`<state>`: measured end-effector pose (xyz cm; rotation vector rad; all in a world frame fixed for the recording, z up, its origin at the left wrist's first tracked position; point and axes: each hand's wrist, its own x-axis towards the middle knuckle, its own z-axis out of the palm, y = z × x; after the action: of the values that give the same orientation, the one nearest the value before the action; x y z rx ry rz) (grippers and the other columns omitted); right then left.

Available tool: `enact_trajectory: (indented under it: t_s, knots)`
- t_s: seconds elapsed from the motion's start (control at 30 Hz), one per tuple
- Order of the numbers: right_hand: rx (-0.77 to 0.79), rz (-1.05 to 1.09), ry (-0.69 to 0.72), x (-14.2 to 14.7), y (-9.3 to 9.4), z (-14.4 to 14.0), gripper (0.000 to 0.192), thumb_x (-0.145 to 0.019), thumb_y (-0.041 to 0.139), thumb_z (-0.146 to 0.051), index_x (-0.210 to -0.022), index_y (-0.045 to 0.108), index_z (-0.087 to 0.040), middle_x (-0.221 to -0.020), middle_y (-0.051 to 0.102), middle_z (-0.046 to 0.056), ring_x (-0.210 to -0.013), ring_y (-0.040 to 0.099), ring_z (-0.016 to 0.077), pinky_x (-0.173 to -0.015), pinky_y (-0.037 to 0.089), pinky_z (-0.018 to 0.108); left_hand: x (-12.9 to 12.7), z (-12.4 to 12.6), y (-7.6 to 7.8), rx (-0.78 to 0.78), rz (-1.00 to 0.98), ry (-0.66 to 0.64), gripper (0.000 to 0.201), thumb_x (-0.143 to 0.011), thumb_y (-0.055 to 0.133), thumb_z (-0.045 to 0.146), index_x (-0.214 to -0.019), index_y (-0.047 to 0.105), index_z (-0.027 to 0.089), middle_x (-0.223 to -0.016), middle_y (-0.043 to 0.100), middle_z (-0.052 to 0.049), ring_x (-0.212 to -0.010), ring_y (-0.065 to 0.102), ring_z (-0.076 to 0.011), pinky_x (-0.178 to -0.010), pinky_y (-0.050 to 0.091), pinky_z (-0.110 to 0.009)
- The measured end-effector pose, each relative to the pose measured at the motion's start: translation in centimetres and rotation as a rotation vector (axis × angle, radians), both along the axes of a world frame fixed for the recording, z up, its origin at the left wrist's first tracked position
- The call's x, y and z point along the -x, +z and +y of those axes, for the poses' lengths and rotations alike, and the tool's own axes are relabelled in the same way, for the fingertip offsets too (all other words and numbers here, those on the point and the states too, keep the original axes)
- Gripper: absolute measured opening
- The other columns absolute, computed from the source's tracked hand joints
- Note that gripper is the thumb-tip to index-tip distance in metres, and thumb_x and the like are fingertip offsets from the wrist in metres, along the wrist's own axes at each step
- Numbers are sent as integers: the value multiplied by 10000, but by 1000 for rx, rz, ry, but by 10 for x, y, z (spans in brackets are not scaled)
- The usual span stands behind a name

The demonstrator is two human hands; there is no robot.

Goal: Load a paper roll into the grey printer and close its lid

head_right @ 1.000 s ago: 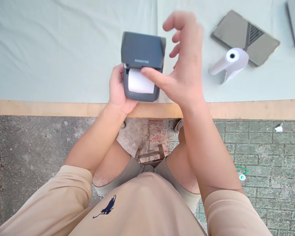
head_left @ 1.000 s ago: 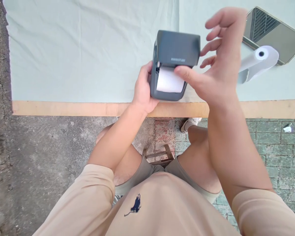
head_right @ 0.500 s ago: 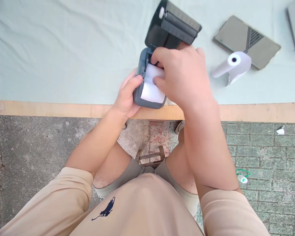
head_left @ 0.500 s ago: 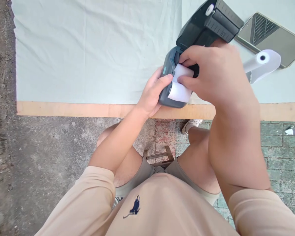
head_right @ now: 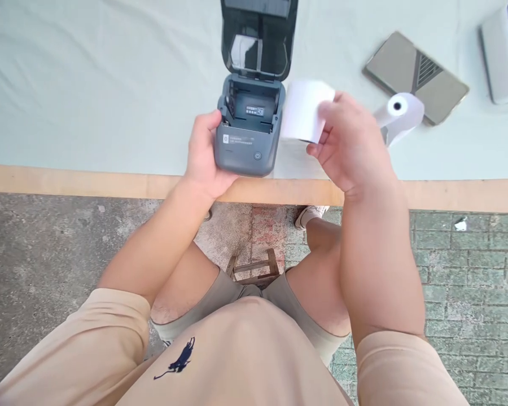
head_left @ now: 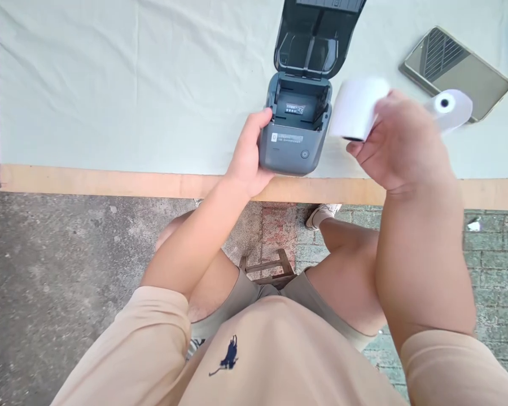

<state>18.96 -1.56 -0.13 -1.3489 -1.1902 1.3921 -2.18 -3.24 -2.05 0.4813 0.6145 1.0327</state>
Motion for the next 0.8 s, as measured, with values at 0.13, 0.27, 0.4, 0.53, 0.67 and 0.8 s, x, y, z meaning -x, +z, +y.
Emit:
enact_trajectory:
  t_s: [0.13, 0.27, 0.4, 0.53, 0.67, 0.8]
  knots:
    - [-230, -169, -73, 1, -14, -12, 295, -683, 637, -237, -956, 545, -304, -785, 558, 7, -657, 508, 148, -526, 416, 295, -2, 0, -1, -39, 18, 2, 315, -879, 446, 436, -887, 631, 180, -709, 640, -20, -933, 672, -196, -803, 574, -275]
    - [-456, -353, -159, 5, -11, -16, 269, -645, 571, -127, -863, 531, -279, -906, 570, 15, -787, 523, 155, -631, 476, 299, -3, 0, -2, -52, 22, 7, 299, -864, 467, 441, -861, 624, 186, -682, 625, -14, -942, 668, -191, -822, 561, -265]
    - [-524, -662, -127, 8, -10, -17, 326, -598, 556, -89, -876, 531, -258, -868, 604, 0, -824, 569, 177, -762, 488, 363, -3, 1, -1, -46, 19, -1, 295, -852, 478, 455, -790, 589, 189, -726, 637, -28, -990, 655, -203, -849, 543, -266]
    - [-595, -784, -112, -1, -1, -33, 511, -672, 593, -124, -1144, 474, -281, -1036, 609, 14, -993, 584, 225, -883, 449, 436, -3, 3, -3, -35, 20, 4, 295, -847, 482, 456, -836, 610, 190, -787, 660, -41, -1056, 630, -217, -847, 539, -275]
    - [-813, -946, -507, -30, 7, -46, 360, -777, 604, -196, -1093, 478, -315, -1087, 460, 27, -1123, 487, 265, -979, 354, 486, -3, 3, -5, -60, 28, 7, 335, -873, 440, 440, -940, 637, 178, -834, 675, -45, -1075, 621, -216, -828, 549, -283]
    - [-623, -873, -488, -53, -5, -37, 489, -700, 712, -209, -1074, 409, -297, -997, 460, 44, -985, 531, 255, -855, 417, 452, -4, 3, -4, -16, 74, 28, 348, -892, 421, 458, -905, 639, 187, -820, 676, -48, -1060, 629, -206, -841, 542, -266]
